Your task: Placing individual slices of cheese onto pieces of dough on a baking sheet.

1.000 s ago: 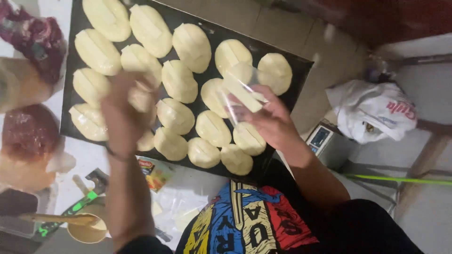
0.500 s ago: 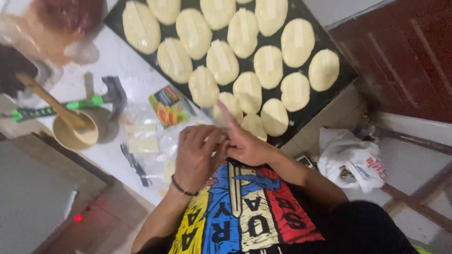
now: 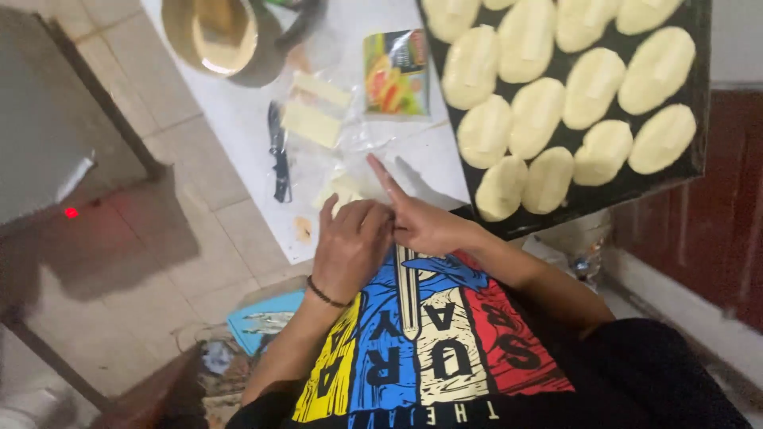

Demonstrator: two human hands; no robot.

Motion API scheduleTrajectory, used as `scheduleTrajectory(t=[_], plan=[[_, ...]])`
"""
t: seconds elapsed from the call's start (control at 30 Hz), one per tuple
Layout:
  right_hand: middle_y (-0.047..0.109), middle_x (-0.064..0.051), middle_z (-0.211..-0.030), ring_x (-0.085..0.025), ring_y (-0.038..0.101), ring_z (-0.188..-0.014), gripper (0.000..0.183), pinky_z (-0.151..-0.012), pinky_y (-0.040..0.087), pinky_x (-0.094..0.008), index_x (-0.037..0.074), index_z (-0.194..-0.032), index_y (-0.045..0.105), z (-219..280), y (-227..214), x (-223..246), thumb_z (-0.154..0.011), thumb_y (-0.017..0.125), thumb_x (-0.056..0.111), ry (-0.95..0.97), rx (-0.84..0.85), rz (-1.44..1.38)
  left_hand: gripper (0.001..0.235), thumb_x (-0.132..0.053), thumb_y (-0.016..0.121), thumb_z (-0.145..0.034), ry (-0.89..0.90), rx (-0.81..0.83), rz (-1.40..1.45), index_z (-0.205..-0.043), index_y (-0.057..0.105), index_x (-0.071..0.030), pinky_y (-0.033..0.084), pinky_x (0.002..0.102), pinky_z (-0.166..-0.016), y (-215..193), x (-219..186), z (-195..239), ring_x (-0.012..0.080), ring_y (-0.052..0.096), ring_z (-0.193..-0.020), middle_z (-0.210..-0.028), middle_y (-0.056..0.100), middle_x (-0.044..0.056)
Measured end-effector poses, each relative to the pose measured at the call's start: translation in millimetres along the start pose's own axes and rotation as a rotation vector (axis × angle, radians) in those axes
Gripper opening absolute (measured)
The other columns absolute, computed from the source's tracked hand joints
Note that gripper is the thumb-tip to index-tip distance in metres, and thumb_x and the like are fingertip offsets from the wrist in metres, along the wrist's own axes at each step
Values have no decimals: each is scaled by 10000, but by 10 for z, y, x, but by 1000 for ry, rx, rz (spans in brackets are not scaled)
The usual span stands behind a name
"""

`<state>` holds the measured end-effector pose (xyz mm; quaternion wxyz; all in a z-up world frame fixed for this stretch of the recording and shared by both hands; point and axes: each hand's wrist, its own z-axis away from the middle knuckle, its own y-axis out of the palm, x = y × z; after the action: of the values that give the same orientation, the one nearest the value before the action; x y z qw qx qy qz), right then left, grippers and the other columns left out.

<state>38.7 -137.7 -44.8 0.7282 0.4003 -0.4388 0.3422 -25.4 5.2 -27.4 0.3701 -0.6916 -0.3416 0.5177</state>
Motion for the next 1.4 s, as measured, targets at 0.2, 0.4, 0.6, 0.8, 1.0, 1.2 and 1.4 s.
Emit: scheduleTrajectory(t=[0.2,0.4,0.6,0.8,1.0,1.2,1.4], plan=[[540,-212,-1067,-190,553,-782,969,-723,454,-314,150,-1301,-268,-80,27,105,-669,385,-185,117,5,84,201,-142,641,-665,-37,-51,16,-856,588,-104,391,420,-846,46,42,79,228,596,-764,-792,569,76],[411,-314,-1208,-391,554,-955,904,-828,447,-458,154,-1312,-229,-73,52,282,-700,342,-188,53,-34,55,218,-24,594,-690,-138,-44,244,-907,595,-43,430,394,-792,202,268,211,289,583,-731,-739,556,121],[388,-321,-1230,-382,558,-948,881,-812,481,-439,269,-1344,-82,49,-260,-113,-725,319,-212,-242,-77,-223,208,110,517,-718,-486,-168,808,-900,589,41,466,438,-727,-475,620,-6,356,601,-749,-785,601,199],[526,-275,-989,-271,614,-809,703,-740,508,-342,44,-1343,81,89,-184,-169,-759,454,-71,-43,-534,246,217,105,516,-745,-361,-258,438,-881,627,-23,476,341,-706,-778,761,-184,254,617,-719,-781,611,92],[413,-239,-1115,-351,454,-1035,626,-875,398,-416,-44,-1297,259,42,18,281,-752,563,6,174,-870,991,145,85,541,-769,-288,-233,403,-864,631,24,479,364,-626,-834,662,-285,309,592,-647,-714,592,150],[449,-88,-1239,-249,422,-1161,676,-903,381,-378,107,-1224,438,-119,4,354,-664,752,318,-247,-432,402,136,28,659,-717,-220,34,723,-831,634,-42,478,347,-629,-752,350,-407,290,613,-685,-741,622,113],[593,-51,-695,-83,525,-650,169,-647,471,-222,23,-852,628,4,-8,316,-703,703,51,-63,-412,-109,154,71,655,-697,-275,130,899,-819,614,-13,509,351,-617,-686,194,-499,249,602,-658,-740,606,138]])
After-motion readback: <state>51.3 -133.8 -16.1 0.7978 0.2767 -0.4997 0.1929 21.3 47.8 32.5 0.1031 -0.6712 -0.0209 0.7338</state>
